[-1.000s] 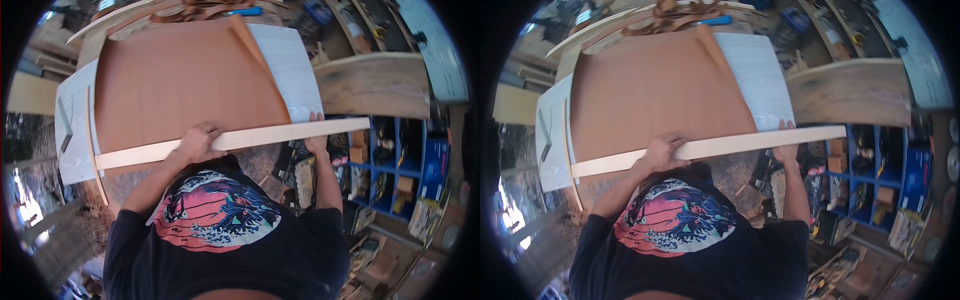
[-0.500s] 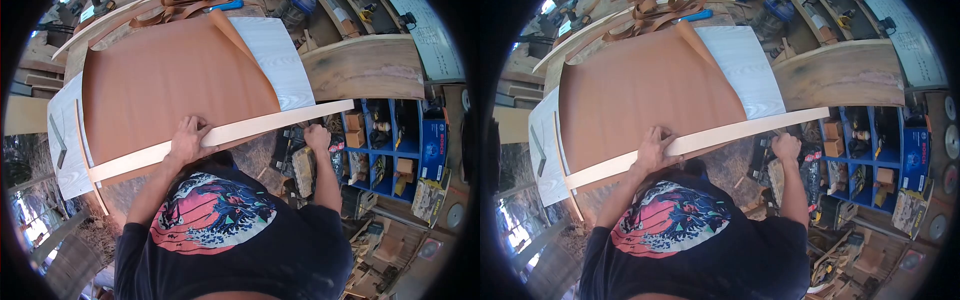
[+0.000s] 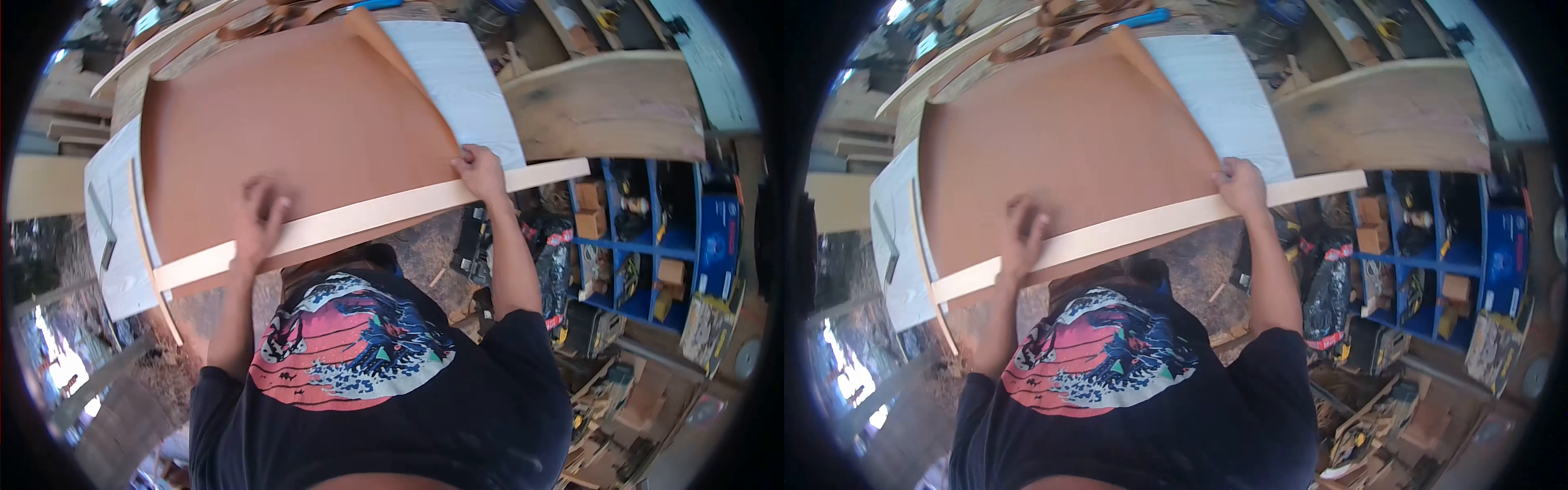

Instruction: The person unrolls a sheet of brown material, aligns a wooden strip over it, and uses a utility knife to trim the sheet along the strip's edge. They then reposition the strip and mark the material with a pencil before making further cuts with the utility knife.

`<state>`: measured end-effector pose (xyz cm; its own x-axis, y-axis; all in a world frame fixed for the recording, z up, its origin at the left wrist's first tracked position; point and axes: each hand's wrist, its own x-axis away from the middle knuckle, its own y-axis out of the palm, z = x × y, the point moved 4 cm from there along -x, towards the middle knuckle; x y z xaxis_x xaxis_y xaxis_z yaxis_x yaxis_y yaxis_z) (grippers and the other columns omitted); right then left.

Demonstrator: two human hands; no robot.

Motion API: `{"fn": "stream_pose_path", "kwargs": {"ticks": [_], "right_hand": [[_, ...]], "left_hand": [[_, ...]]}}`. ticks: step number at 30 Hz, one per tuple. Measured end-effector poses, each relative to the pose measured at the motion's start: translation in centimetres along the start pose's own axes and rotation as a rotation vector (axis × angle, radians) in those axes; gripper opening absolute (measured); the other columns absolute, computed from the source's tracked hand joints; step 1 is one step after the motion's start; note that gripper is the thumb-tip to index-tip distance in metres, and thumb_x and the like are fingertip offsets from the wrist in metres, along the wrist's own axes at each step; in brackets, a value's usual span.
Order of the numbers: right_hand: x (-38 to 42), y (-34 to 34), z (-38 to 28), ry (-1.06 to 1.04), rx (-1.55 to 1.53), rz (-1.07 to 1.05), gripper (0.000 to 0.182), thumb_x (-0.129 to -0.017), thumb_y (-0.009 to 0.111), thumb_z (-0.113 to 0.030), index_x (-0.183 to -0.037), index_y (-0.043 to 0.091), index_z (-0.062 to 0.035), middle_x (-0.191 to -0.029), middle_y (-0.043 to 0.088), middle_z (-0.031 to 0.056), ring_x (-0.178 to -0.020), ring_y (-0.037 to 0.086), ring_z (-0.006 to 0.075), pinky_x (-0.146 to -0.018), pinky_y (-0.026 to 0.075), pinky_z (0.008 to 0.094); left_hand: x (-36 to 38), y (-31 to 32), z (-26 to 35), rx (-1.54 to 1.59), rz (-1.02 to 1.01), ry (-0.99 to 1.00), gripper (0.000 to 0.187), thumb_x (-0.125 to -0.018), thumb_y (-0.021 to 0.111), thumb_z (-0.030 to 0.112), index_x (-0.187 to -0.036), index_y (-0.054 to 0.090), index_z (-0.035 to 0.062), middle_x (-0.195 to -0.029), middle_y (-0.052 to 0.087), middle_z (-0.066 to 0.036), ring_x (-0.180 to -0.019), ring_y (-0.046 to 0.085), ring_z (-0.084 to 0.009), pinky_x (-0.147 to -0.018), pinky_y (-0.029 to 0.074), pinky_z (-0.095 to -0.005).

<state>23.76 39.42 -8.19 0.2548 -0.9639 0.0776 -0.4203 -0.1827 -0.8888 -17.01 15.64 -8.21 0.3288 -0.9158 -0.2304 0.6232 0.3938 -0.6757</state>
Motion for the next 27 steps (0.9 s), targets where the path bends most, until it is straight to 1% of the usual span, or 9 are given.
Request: {"fn": "stream_pose_path", "kwargs": {"ticks": [2, 5, 8, 10, 12, 15, 16, 20, 27], "right_hand": [[-1.0, 0.9, -0.3, 0.015, -0.126, -0.059, 0.041, -0.084, 0.074, -0.023, -0.116, 0.072, 0.002, -0.107, 0.074, 0.026, -0.1, 0.072, 0.0409, -0.089, 0.057, 0.0447], [-2.7, 2.5, 0.5, -0.087, -0.286, -0.084, 0.031, -0.086, 0.074, -0.012, -0.11, 0.071, 0.0082, -0.1, 0.077, 0.0231, -0.096, 0.075, 0.0301, -0.085, 0.057, 0.0403], [-3.3, 1.5, 0.1, -0.074, -0.108, -0.118, 0.024, -0.086, 0.077, -0.01, -0.1, 0.071, 0.0087, -0.083, 0.073, 0.0131, -0.076, 0.064, 0.0166, -0.07, 0.053, 0.0356], [-4.2, 2.4, 2.6, -0.081, -0.288, -0.151, 0.014, -0.089, 0.076, -0.009, -0.09, 0.07, 0.0037, -0.076, 0.065, -0.0002, -0.07, 0.053, 0.0089, -0.064, 0.045, 0.0285], [-4.1, 1.9, 1.4, -0.04, -0.327, -0.177, 0.015, -0.089, 0.075, -0.008, -0.094, 0.071, 0.0052, -0.078, 0.067, 0.0028, -0.071, 0.057, 0.0103, -0.065, 0.047, 0.0296], [-4.1, 2.2, 2.0, -0.005, -0.378, -0.196, 0.017, -0.089, 0.075, -0.008, -0.097, 0.072, 0.0063, -0.08, 0.07, 0.0057, -0.073, 0.061, 0.0118, -0.067, 0.05, 0.0302], [-4.3, 2.4, 2.1, -0.027, -0.399, -0.187, 0.017, -0.09, 0.074, -0.009, -0.097, 0.072, 0.0058, -0.082, 0.071, 0.0057, -0.073, 0.062, 0.0118, -0.068, 0.05, 0.0296], [-4.3, 2.3, 2.2, -0.022, -0.397, -0.199, 0.016, -0.092, 0.073, -0.009, -0.097, 0.072, 0.0056, -0.084, 0.072, 0.0062, -0.075, 0.062, 0.0118, -0.071, 0.05, 0.029], [-3.8, 2.6, 2.2, 0.007, -0.414, -0.157, 0.015, -0.094, 0.072, -0.009, -0.098, 0.072, 0.006, -0.085, 0.072, 0.0063, -0.075, 0.062, 0.0115, -0.072, 0.05, 0.0287]], "left_hand": [[1.0, -6.0, -5.1, -0.293, 0.246, -0.122, 0.047, -0.095, 0.071, 0.031, -0.133, 0.064, 0.004, -0.133, 0.056, -0.023, -0.123, 0.053, -0.0412, -0.105, 0.045, -0.051], [3.5, -14.3, -13.7, -0.668, 0.345, -0.337, 0.047, -0.093, 0.071, 0.027, -0.133, 0.063, 0.0028, -0.136, 0.056, -0.027, -0.124, 0.054, -0.0454, -0.104, 0.046, -0.0539], [5.3, -18.1, -16.5, -0.569, 0.294, -0.564, 0.043, -0.09, 0.071, 0.025, -0.124, 0.069, -0.001, -0.124, 0.065, -0.028, -0.111, 0.065, -0.0442, -0.099, 0.052, -0.0495], [5.8, -19.2, -16.4, -0.452, 0.29, -0.643, 0.041, -0.09, 0.072, 0.025, -0.12, 0.07, -0.0021, -0.115, 0.069, -0.027, -0.105, 0.069, -0.0422, -0.095, 0.055, -0.0469], [6.5, -19.9, -17.7, -0.428, 0.306, -0.695, 0.034, -0.088, 0.073, 0.024, -0.111, 0.075, -0.0009, -0.098, 0.075, -0.023, -0.091, 0.074, -0.0364, -0.086, 0.059, -0.0428], [7.0, -20.6, -18.1, -0.373, 0.185, -0.726, 0.03, -0.086, 0.076, 0.024, -0.106, 0.077, 0.0013, -0.091, 0.077, -0.02, -0.086, 0.075, -0.0346, -0.082, 0.059, -0.0421], [7.0, -21.0, -18.2, -0.355, 0.181, -0.716, 0.027, -0.085, 0.079, 0.024, -0.1, 0.078, 0.0018, -0.09, 0.077, -0.018, -0.085, 0.076, -0.0321, -0.081, 0.059, -0.0403], [6.8, -21.7, -18.2, -0.316, 0.149, -0.74, 0.024, -0.084, 0.082, 0.021, -0.1, 0.079, 0.0022, -0.087, 0.077, -0.016, -0.082, 0.076, -0.0271, -0.078, 0.059, -0.0378], [7.0, -22.4, -18.7, -0.306, 0.093, -0.739, 0.03, -0.084, 0.082, 0.025, -0.102, 0.079, 0.0016, -0.093, 0.078, -0.018, -0.087, 0.076, -0.0285, -0.081, 0.059, -0.039]]}}
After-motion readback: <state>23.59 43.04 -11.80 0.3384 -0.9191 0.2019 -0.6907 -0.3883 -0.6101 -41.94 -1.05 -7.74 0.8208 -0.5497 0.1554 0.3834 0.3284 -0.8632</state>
